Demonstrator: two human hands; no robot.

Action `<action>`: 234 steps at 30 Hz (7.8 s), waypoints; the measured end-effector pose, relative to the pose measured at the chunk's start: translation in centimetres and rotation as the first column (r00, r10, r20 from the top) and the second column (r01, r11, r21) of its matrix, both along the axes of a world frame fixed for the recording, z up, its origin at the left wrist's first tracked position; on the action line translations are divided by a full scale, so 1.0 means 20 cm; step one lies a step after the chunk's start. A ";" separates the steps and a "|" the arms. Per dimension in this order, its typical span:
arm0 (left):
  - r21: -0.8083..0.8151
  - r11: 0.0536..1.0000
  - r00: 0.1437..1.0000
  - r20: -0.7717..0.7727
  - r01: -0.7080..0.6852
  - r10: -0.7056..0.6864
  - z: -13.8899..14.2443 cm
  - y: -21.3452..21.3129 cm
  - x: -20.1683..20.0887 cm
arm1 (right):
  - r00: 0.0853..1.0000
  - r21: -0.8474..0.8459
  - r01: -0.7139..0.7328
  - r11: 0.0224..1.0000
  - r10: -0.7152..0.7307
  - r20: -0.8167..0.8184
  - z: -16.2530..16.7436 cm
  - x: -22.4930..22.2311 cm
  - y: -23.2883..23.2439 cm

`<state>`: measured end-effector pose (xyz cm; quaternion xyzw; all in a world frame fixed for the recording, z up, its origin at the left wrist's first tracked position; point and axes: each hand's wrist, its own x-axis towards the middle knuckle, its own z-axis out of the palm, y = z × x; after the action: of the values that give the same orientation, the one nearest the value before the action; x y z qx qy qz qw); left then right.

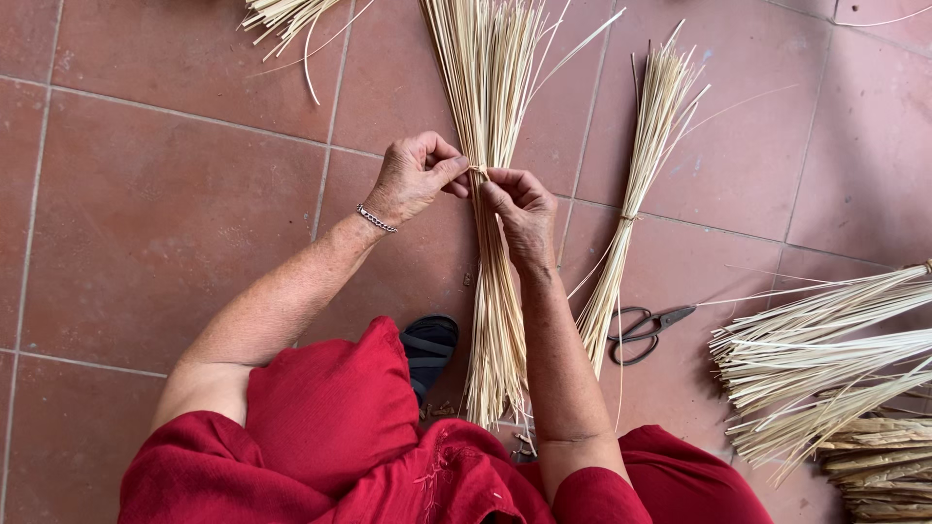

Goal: The person gathers dried straw bundles, aligns them, and ties them together using thin strips. They use scissors to trim the ends of the bundles and place the finished bundles on a nearby rack.

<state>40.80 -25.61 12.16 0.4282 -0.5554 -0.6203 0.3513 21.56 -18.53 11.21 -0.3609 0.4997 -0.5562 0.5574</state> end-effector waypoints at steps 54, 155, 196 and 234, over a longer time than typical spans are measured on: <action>0.046 0.975 0.968 -0.135 0.219 -0.211 0.14 0.20 -0.13 | 0.949 -0.091 0.288 0.953 -0.272 0.157 0.14 0.02 0.08; -0.104 0.989 0.993 -0.038 0.106 -0.111 0.26 0.15 -0.42 | 0.683 -0.036 -0.018 0.999 -0.014 -0.730 0.23 -0.35 0.39; 0.106 0.909 0.912 -0.128 0.404 -0.390 0.09 0.05 -0.27 | 0.902 0.196 -0.230 0.953 0.133 0.410 0.06 -0.55 0.41; 0.221 0.929 0.846 0.513 -0.296 0.148 -0.56 0.20 -0.09 | 0.984 0.334 -0.083 0.939 0.131 -0.124 0.04 -0.37 0.41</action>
<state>39.01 -21.62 0.89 0.6795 -0.4743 -0.5217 0.2029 14.13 -10.40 12.06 -0.3293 0.6039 -0.4068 0.6012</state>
